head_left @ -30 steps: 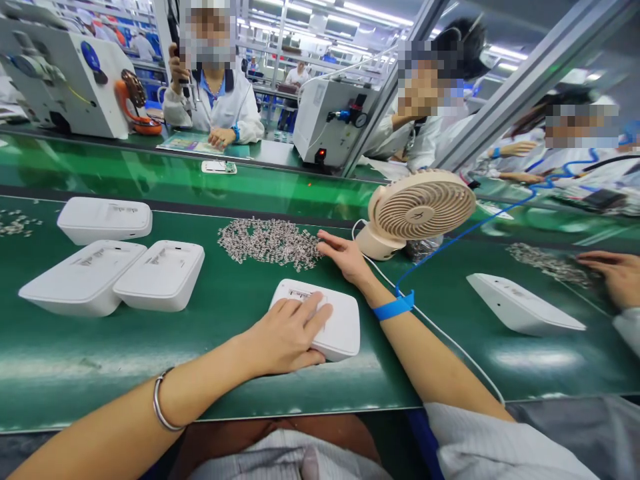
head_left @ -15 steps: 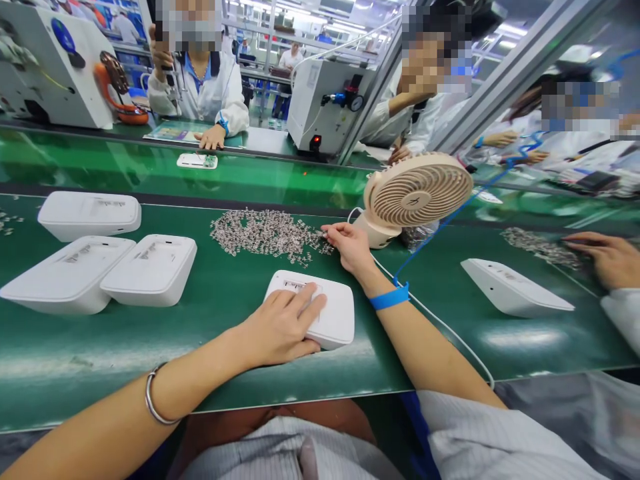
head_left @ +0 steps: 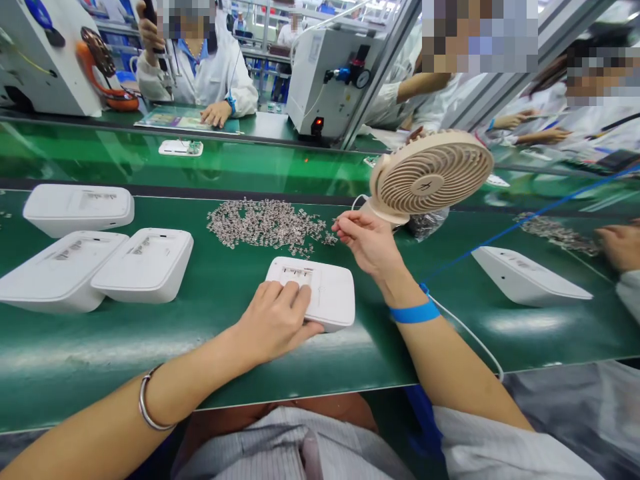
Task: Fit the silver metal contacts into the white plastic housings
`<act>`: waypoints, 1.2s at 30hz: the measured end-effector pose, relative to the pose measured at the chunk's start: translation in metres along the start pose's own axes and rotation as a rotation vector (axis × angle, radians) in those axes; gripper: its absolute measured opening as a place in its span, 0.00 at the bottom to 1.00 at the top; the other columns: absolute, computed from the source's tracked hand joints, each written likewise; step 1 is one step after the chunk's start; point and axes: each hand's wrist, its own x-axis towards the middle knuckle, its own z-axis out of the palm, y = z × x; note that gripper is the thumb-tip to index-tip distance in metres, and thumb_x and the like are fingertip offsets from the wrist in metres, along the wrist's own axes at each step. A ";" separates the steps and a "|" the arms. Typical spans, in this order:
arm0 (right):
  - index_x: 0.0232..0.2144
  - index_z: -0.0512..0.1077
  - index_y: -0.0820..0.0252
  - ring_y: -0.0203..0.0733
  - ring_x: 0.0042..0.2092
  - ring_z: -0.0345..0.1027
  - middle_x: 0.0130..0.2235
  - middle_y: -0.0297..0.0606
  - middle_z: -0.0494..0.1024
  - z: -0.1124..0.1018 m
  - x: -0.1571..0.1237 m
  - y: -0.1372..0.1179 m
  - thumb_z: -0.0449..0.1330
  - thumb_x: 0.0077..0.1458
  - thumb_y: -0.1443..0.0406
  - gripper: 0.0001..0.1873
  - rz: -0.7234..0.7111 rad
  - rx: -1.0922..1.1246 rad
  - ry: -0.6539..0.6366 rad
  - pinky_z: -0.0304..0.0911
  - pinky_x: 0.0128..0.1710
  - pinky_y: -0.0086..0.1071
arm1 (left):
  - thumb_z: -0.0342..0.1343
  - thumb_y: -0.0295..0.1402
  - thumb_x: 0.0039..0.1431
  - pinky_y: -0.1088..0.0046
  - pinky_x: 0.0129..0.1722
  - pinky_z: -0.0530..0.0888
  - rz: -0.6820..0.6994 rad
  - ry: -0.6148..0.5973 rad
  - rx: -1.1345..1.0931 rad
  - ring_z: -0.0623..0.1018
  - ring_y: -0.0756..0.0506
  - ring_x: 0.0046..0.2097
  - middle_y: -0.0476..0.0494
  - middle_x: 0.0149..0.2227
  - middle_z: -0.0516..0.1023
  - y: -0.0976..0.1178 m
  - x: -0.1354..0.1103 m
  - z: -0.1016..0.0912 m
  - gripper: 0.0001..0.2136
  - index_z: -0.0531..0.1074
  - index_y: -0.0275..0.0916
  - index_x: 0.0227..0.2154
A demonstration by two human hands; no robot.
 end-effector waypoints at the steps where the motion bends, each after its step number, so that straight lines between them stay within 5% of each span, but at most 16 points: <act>1: 0.23 0.71 0.56 0.31 0.26 0.64 0.24 0.30 0.72 0.003 -0.005 -0.004 0.66 0.37 0.62 0.08 0.017 0.029 -0.028 0.63 0.26 0.27 | 0.46 0.47 0.59 0.65 0.32 0.67 -0.014 0.012 0.020 0.72 0.41 0.33 0.36 0.35 0.75 0.001 0.000 0.000 0.21 0.69 0.31 0.39; 9: 0.21 0.69 0.57 0.29 0.25 0.63 0.25 0.30 0.73 0.017 -0.031 -0.025 0.66 0.39 0.66 0.08 0.053 0.038 -0.150 0.62 0.24 0.26 | 0.48 0.48 0.58 0.68 0.28 0.62 -0.021 0.090 0.028 0.70 0.44 0.29 0.41 0.29 0.74 0.009 0.000 -0.004 0.20 0.70 0.32 0.33; 14: 0.28 0.74 0.57 0.32 0.29 0.68 0.26 0.31 0.74 0.018 -0.036 -0.027 0.65 0.41 0.68 0.07 0.041 0.015 -0.148 0.64 0.28 0.27 | 0.45 0.42 0.61 0.64 0.37 0.66 -0.179 0.162 -0.061 0.73 0.42 0.37 0.39 0.35 0.77 -0.004 0.005 -0.008 0.18 0.71 0.32 0.37; 19: 0.26 0.73 0.57 0.33 0.30 0.69 0.28 0.32 0.77 0.018 -0.039 -0.026 0.63 0.45 0.67 0.02 -0.004 -0.004 -0.143 0.67 0.30 0.30 | 0.49 0.36 0.56 0.61 0.44 0.66 -0.428 -0.142 -0.188 0.72 0.39 0.46 0.38 0.47 0.74 -0.027 0.018 -0.016 0.18 0.67 0.35 0.48; 22: 0.25 0.72 0.56 0.34 0.30 0.69 0.27 0.31 0.76 0.018 -0.040 -0.028 0.61 0.46 0.70 0.04 -0.097 -0.050 -0.072 0.66 0.32 0.31 | 0.52 0.38 0.54 0.65 0.36 0.68 -0.522 -0.391 -0.235 0.75 0.42 0.36 0.43 0.35 0.76 -0.025 0.024 -0.024 0.22 0.64 0.34 0.51; 25: 0.22 0.72 0.55 0.33 0.29 0.67 0.24 0.29 0.73 0.018 -0.042 -0.031 0.61 0.45 0.74 0.09 -0.213 -0.114 0.011 0.65 0.33 0.31 | 0.51 0.39 0.55 0.67 0.31 0.67 -0.579 -0.432 -0.163 0.73 0.43 0.28 0.47 0.24 0.73 -0.014 0.024 -0.030 0.22 0.63 0.29 0.50; 28: 0.22 0.73 0.56 0.32 0.27 0.65 0.23 0.29 0.71 0.019 -0.044 -0.034 0.60 0.44 0.76 0.10 -0.244 -0.122 0.039 0.65 0.31 0.32 | 0.45 0.34 0.58 0.66 0.31 0.67 -0.518 -0.277 -0.022 0.72 0.44 0.27 0.47 0.23 0.72 -0.011 0.019 -0.032 0.17 0.66 0.31 0.47; 30: 0.22 0.72 0.57 0.33 0.27 0.66 0.23 0.29 0.71 0.019 -0.046 -0.034 0.61 0.44 0.76 0.10 -0.253 -0.124 0.037 0.65 0.31 0.32 | 0.43 0.29 0.58 0.64 0.35 0.67 -0.398 -0.183 0.064 0.73 0.43 0.32 0.42 0.32 0.76 -0.016 0.016 -0.033 0.17 0.66 0.37 0.49; 33: 0.21 0.71 0.56 0.35 0.28 0.67 0.24 0.29 0.72 0.019 -0.047 -0.032 0.62 0.43 0.74 0.08 -0.268 -0.137 0.019 0.66 0.31 0.33 | 0.46 0.23 0.54 0.55 0.41 0.66 -0.211 -0.222 0.157 0.68 0.34 0.50 0.39 0.56 0.66 -0.027 0.013 -0.036 0.23 0.64 0.48 0.53; 36: 0.20 0.70 0.56 0.36 0.28 0.67 0.23 0.30 0.71 0.019 -0.049 -0.028 0.62 0.42 0.72 0.07 -0.274 -0.167 -0.020 0.65 0.28 0.32 | 0.52 0.27 0.54 0.48 0.43 0.65 -0.111 -0.241 0.217 0.59 0.25 0.57 0.42 0.62 0.57 -0.029 0.012 -0.037 0.21 0.66 0.47 0.52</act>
